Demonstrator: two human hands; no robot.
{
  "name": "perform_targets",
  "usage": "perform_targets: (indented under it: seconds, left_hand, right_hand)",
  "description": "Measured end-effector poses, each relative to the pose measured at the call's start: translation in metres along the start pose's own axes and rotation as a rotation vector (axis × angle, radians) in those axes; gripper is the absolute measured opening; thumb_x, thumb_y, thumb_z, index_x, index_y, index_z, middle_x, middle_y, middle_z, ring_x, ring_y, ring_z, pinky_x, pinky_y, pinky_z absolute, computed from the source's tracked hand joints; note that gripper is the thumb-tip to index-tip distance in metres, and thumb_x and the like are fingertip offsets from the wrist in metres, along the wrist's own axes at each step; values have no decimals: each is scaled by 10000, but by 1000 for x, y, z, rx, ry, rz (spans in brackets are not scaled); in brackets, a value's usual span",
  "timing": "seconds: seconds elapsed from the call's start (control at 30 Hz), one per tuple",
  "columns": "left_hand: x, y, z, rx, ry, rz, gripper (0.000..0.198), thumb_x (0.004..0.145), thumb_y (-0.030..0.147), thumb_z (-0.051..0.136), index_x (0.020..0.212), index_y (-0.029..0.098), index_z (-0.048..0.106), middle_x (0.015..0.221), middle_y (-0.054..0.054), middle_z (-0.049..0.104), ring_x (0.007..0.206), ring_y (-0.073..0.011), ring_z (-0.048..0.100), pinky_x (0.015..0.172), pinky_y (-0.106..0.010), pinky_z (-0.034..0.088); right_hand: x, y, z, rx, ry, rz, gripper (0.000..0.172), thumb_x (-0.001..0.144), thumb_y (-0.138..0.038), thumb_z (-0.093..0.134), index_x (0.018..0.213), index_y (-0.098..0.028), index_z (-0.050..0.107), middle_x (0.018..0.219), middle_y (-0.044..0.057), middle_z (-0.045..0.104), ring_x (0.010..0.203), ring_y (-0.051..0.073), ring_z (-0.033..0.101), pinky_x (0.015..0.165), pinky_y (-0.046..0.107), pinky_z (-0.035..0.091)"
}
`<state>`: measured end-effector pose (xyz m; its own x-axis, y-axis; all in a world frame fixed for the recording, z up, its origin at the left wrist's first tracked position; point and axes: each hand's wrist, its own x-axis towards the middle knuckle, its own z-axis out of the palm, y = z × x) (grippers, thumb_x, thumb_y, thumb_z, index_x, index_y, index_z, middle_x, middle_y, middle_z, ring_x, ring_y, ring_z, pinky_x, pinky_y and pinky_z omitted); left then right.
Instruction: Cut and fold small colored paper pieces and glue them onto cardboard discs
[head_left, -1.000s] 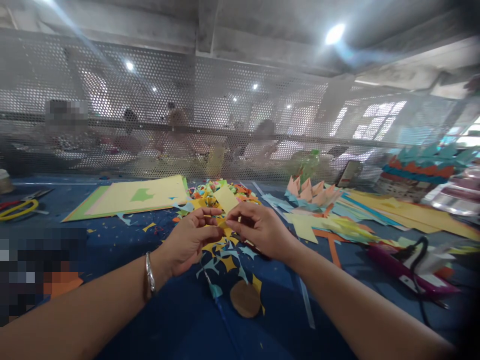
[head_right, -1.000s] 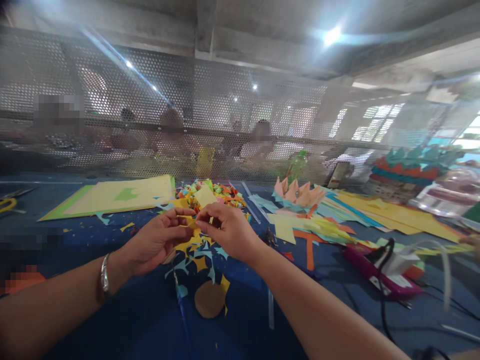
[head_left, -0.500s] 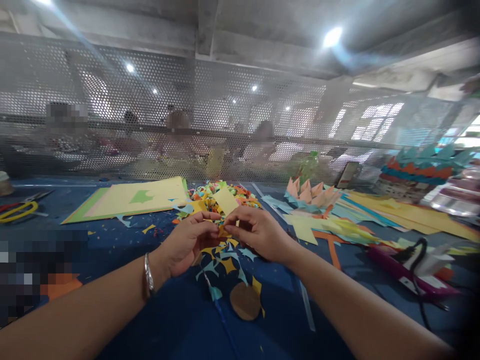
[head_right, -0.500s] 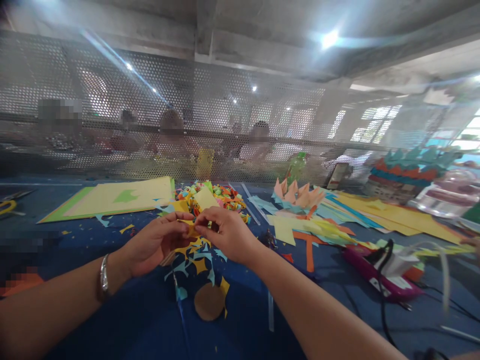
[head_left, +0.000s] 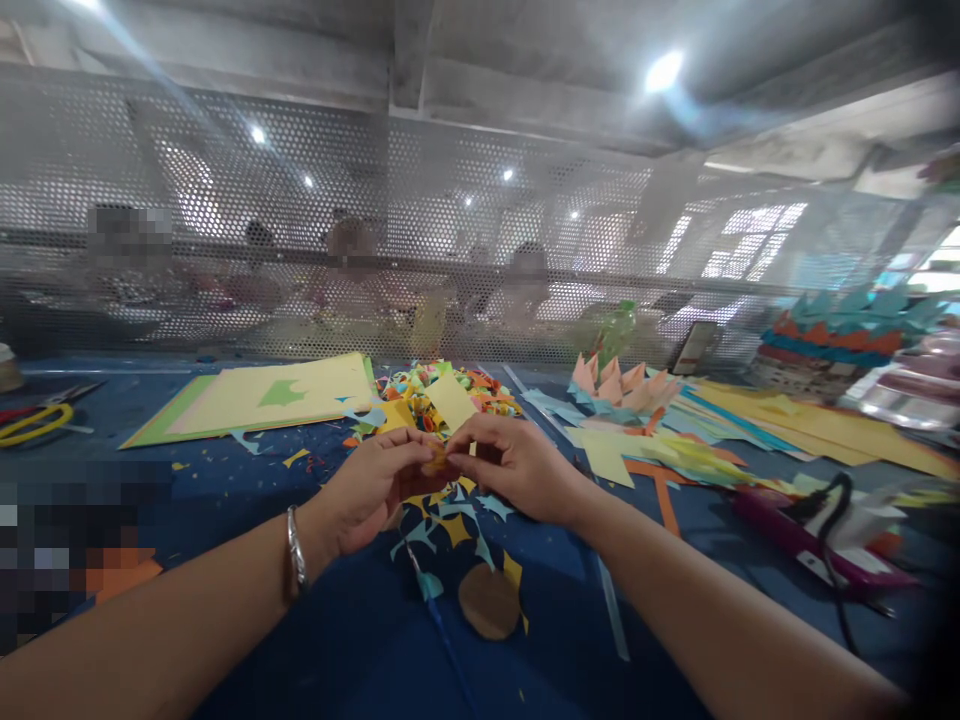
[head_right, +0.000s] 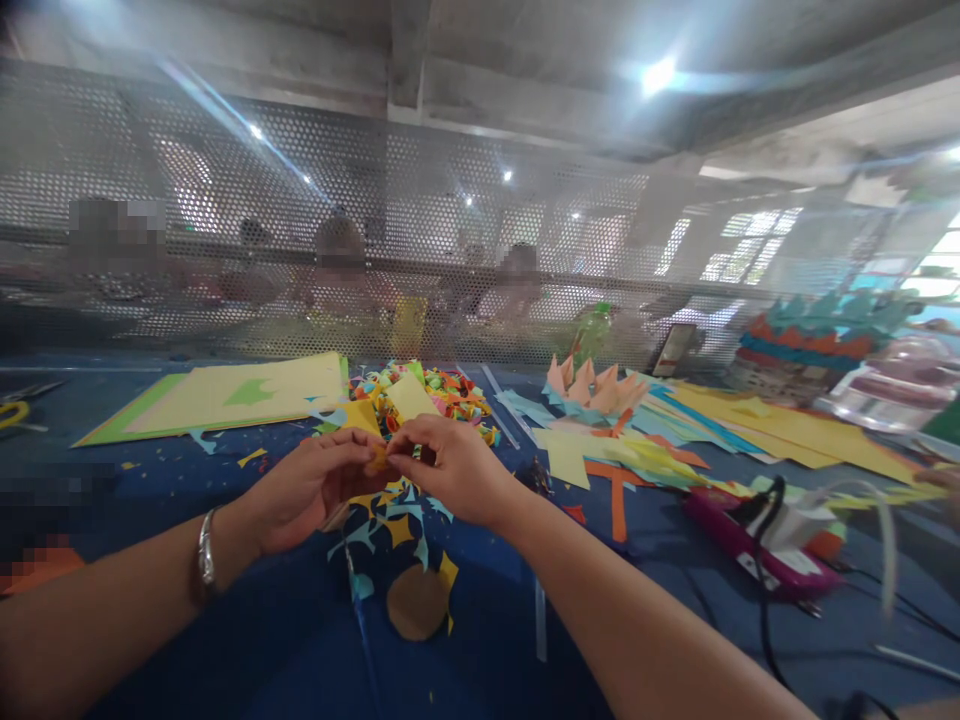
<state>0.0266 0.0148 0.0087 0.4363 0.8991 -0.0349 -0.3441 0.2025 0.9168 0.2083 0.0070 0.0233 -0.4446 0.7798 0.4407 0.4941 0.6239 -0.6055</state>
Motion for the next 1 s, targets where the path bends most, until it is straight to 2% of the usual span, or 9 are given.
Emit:
perform_targets:
  seconds: [0.2, 0.37, 0.5, 0.7, 0.83, 1.0]
  left_hand:
    - [-1, 2, 0, 75, 55, -14, 153, 657, 187, 698, 777, 161, 606, 728, -43, 683, 692, -164, 654, 688, -297, 493]
    - [-2, -1, 0, 173, 115, 98, 210, 640, 187, 715, 822, 163, 613, 732, -16, 668, 645, -117, 612, 678, -265, 474]
    - [-1, -3, -1, 306, 152, 169, 233, 641, 217, 730, 837, 171, 612, 742, -29, 663, 681, -144, 613, 666, -281, 467]
    - [1, -3, -4, 420, 170, 240, 237, 649, 204, 715, 854, 186, 599, 666, 0, 626, 610, -133, 563, 577, -260, 426]
    - [1, -3, -4, 409, 166, 213, 273, 668, 206, 685, 913, 187, 567, 658, 6, 627, 616, -140, 571, 552, -247, 407]
    - [0, -1, -3, 299, 133, 95, 285, 675, 184, 670, 927, 159, 540, 663, 3, 639, 593, -106, 567, 575, -224, 401]
  right_hand:
    - [0, -1, -1, -54, 8, -3, 57, 819, -203, 568, 790, -206, 617, 702, -12, 586, 567, 109, 495, 539, 243, 393]
    - [1, 0, -1, -119, 5, -14, 74, 824, -179, 552, 790, -196, 616, 689, -14, 572, 569, 105, 479, 527, 231, 374]
    - [1, -1, -1, -142, 2, -18, 73, 823, -178, 555, 787, -184, 618, 699, -10, 576, 579, 104, 480, 530, 231, 374]
    - [1, -2, 0, -141, -10, 4, 68, 818, -172, 558, 798, -181, 623, 720, -2, 591, 573, 102, 479, 526, 230, 383]
    - [1, 0, 1, -123, -11, 4, 65, 822, -181, 555, 836, -179, 619, 724, 0, 593, 576, 101, 490, 518, 221, 397]
    - [0, 3, 1, -163, 19, -73, 112, 819, -183, 566, 922, -183, 609, 795, 11, 620, 586, 98, 512, 550, 222, 428]
